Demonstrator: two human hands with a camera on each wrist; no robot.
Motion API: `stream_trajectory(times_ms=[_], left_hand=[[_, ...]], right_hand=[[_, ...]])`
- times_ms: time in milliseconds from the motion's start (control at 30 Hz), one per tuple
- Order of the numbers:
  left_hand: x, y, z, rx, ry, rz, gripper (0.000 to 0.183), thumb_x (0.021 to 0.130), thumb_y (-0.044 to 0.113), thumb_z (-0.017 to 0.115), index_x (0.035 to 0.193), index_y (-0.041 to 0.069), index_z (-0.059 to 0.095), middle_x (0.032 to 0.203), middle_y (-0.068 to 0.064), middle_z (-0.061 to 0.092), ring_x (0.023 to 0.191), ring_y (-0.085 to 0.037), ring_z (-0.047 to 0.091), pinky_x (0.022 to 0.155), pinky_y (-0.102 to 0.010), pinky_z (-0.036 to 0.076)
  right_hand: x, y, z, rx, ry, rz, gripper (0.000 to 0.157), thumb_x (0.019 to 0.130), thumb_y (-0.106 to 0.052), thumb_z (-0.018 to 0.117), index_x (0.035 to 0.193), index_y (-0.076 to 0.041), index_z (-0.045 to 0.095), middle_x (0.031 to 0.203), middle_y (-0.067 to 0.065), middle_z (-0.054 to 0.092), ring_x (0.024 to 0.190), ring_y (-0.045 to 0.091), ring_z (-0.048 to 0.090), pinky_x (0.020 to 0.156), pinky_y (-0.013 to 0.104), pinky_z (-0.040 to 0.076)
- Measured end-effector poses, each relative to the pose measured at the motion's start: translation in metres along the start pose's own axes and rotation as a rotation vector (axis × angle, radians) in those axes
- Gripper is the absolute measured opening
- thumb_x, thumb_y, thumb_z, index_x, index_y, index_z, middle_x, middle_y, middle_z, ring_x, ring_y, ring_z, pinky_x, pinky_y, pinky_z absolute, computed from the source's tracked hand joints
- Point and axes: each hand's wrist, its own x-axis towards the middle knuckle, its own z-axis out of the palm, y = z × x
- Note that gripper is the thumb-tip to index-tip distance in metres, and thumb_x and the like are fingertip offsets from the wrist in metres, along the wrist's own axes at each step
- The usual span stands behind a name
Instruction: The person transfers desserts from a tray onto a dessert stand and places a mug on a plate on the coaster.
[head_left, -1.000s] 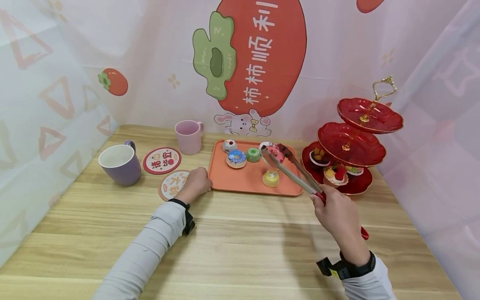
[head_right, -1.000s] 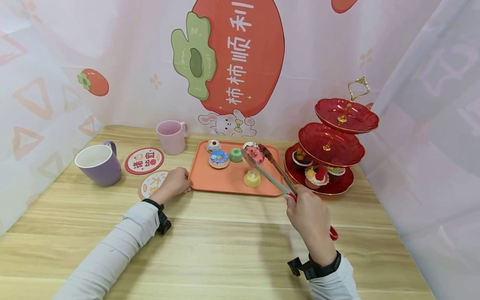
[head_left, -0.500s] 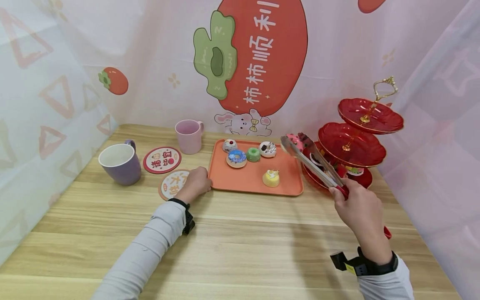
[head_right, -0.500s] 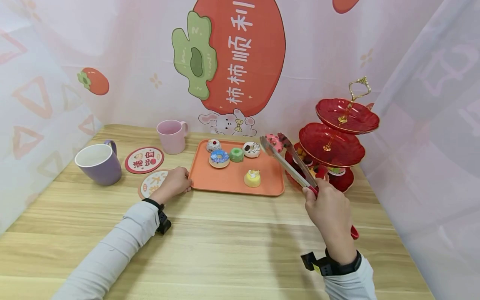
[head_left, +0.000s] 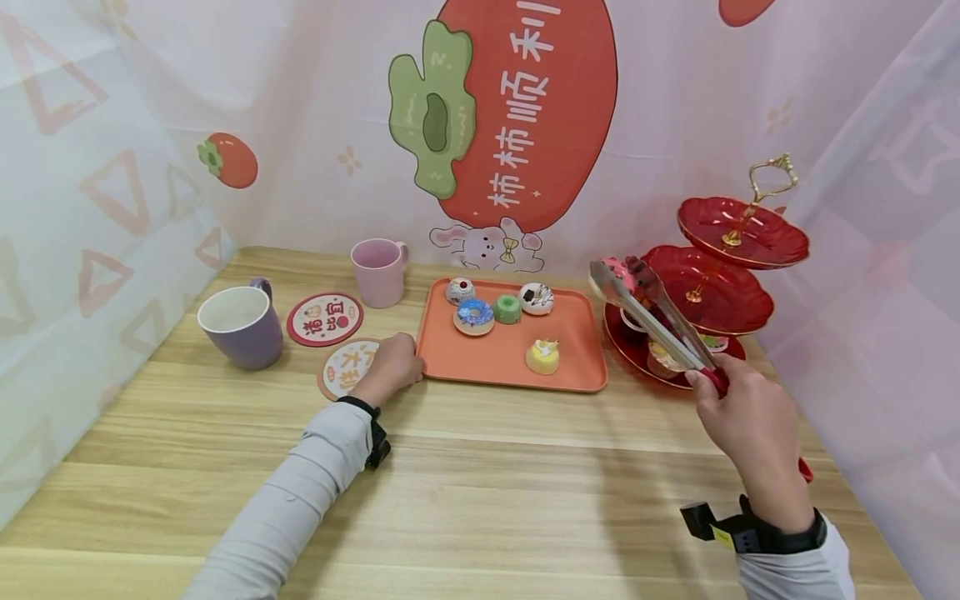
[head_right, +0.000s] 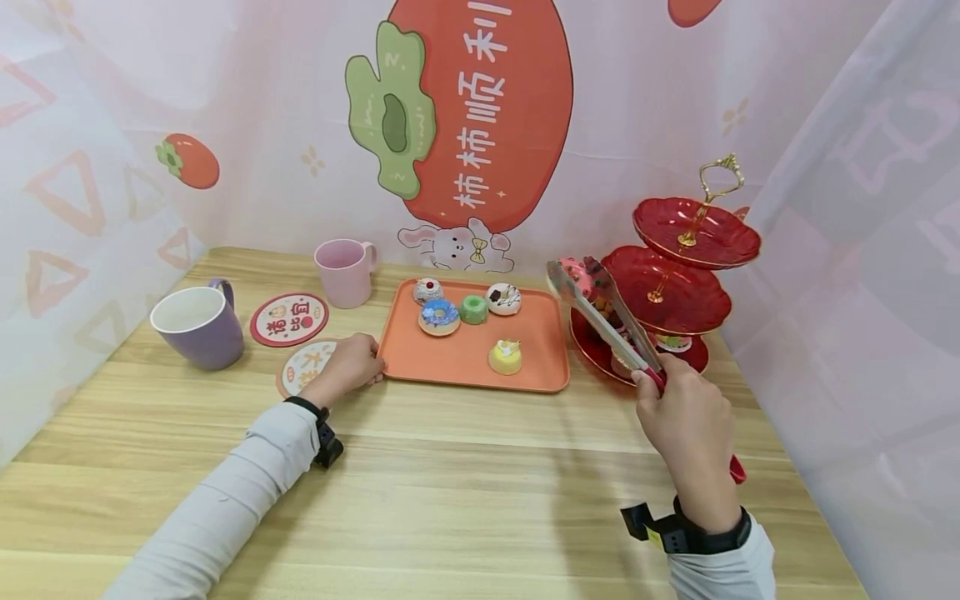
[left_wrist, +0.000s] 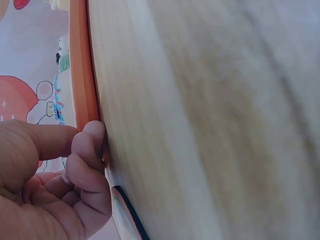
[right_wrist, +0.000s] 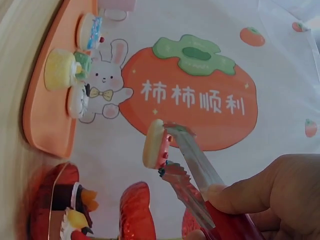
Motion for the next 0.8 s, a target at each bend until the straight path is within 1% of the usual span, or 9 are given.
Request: stream_trajectory(times_ms=[167,333,600,700,800], left_hand=[[-0.001,0.000,0.000,0.003,0.007,0.009,0.027,0.085,0.002,0.051,0.059,0.005,0.057,0.051,-0.006,0.055,0.042,-0.017,0.043,0.045,-0.027,0.032],[0.000,0.000,0.000,0.008,0.008,0.007,0.028,0.085,0.002,0.051,0.058,0.007,0.054,0.052,-0.006,0.054,0.042,-0.016,0.043,0.046,-0.027,0.032],[0.001,0.001,0.000,0.012,0.000,0.002,0.023,0.084,0.001,0.050,0.063,0.004,0.059,0.054,-0.007,0.057,0.046,-0.018,0.047,0.047,-0.027,0.034],[0.001,0.001,0.000,0.009,-0.005,-0.013,0.022,0.085,0.002,0.051,0.066,0.004,0.060,0.056,-0.007,0.058,0.047,-0.019,0.048,0.048,-0.028,0.034],[0.001,-0.001,0.001,0.005,-0.017,-0.021,0.020,0.087,0.004,0.052,0.069,0.004,0.060,0.058,-0.007,0.059,0.049,-0.020,0.049,0.049,-0.028,0.034]], right_hand=[[0.003,0.010,-0.004,0.005,-0.012,0.040,0.030,0.085,-0.014,0.065,0.102,0.011,0.058,0.065,0.017,0.051,0.050,0.026,0.041,0.041,0.033,0.028],[0.006,0.017,-0.005,-0.008,-0.014,0.067,0.033,0.086,-0.016,0.063,0.105,0.010,0.058,0.061,0.015,0.052,0.050,0.026,0.040,0.041,0.034,0.027],[0.010,0.026,-0.008,-0.032,-0.032,0.131,0.037,0.088,-0.021,0.062,0.109,0.010,0.058,0.069,0.023,0.056,0.053,0.033,0.045,0.042,0.035,0.027],[0.014,0.030,-0.007,-0.031,-0.048,0.154,0.037,0.089,-0.021,0.062,0.109,0.010,0.058,0.069,0.023,0.055,0.054,0.033,0.044,0.043,0.035,0.027],[0.016,0.033,-0.005,-0.029,-0.070,0.176,0.038,0.090,-0.023,0.060,0.109,0.009,0.058,0.066,0.019,0.053,0.055,0.032,0.043,0.043,0.035,0.027]])
